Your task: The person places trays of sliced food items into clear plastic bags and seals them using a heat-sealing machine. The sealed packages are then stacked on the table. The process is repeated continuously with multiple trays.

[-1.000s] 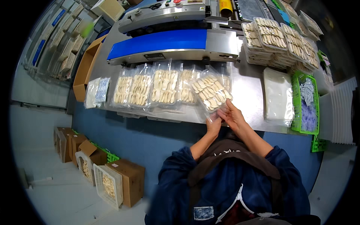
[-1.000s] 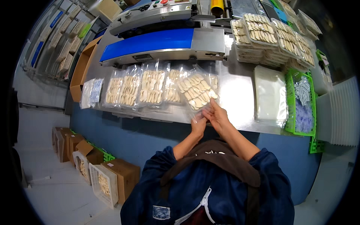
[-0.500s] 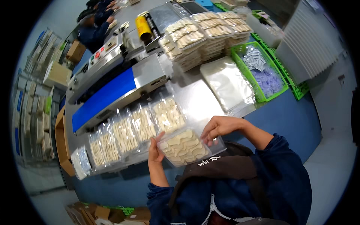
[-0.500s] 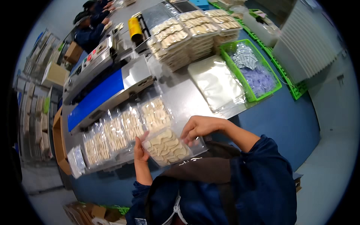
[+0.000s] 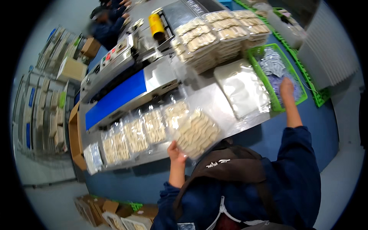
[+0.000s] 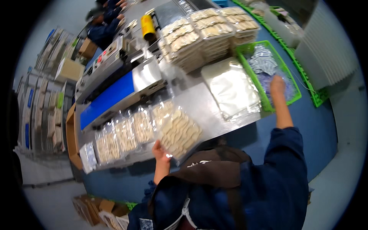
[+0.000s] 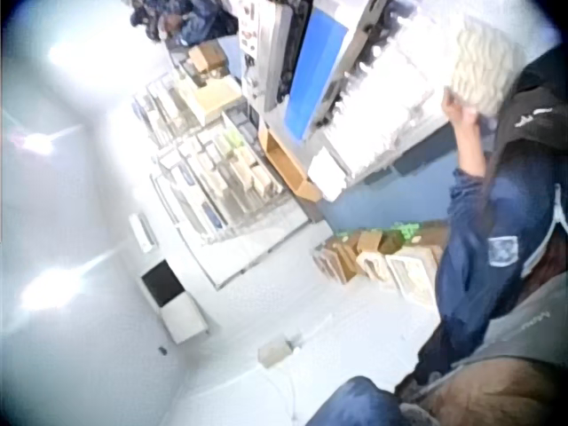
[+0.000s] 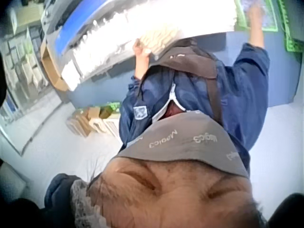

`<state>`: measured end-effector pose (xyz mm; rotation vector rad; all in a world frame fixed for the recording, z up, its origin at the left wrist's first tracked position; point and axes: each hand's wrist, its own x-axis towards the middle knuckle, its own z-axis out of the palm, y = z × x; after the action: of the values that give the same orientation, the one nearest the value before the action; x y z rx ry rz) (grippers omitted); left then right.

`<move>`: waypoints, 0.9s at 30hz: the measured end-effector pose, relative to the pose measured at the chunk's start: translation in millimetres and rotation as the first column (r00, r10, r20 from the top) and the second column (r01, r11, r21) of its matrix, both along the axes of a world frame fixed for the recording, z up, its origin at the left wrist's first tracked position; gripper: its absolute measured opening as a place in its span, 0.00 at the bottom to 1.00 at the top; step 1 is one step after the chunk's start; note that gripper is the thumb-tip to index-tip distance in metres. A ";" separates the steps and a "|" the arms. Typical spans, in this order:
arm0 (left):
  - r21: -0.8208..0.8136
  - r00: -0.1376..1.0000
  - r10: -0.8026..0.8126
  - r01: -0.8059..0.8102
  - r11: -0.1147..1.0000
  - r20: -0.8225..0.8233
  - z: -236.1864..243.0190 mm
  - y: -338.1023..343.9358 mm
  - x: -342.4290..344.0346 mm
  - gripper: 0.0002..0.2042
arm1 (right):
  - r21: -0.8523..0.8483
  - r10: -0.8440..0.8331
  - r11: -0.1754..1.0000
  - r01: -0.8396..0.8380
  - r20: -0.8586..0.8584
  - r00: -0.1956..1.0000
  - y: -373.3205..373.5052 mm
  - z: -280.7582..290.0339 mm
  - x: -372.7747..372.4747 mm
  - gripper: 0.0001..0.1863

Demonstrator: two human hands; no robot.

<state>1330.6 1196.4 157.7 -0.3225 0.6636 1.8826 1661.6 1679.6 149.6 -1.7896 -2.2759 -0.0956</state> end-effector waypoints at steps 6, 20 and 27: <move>0.210 0.997 -0.051 0.039 0.977 0.052 14.2 34.0 0.6 0.31 | -0.401 -0.096 0.675 -0.620 -0.880 0.465 -123.9 154.6 -100.0 0.08; 0.235 0.990 -0.127 0.137 0.962 -0.057 11.4 63.6 24.5 0.30 | -0.248 0.087 0.926 -0.285 -0.593 0.800 22.3 82.1 -72.4 0.19; -0.060 0.995 -0.090 0.093 0.994 0.049 -3.4 33.6 24.7 0.27 | 0.157 0.075 0.986 -0.053 -0.137 0.988 98.7 -27.5 -4.7 0.18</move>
<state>1355.3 1230.0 154.3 -0.3692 0.6955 1.7651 1656.9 1778.3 122.1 -1.5927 -2.1610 -0.1232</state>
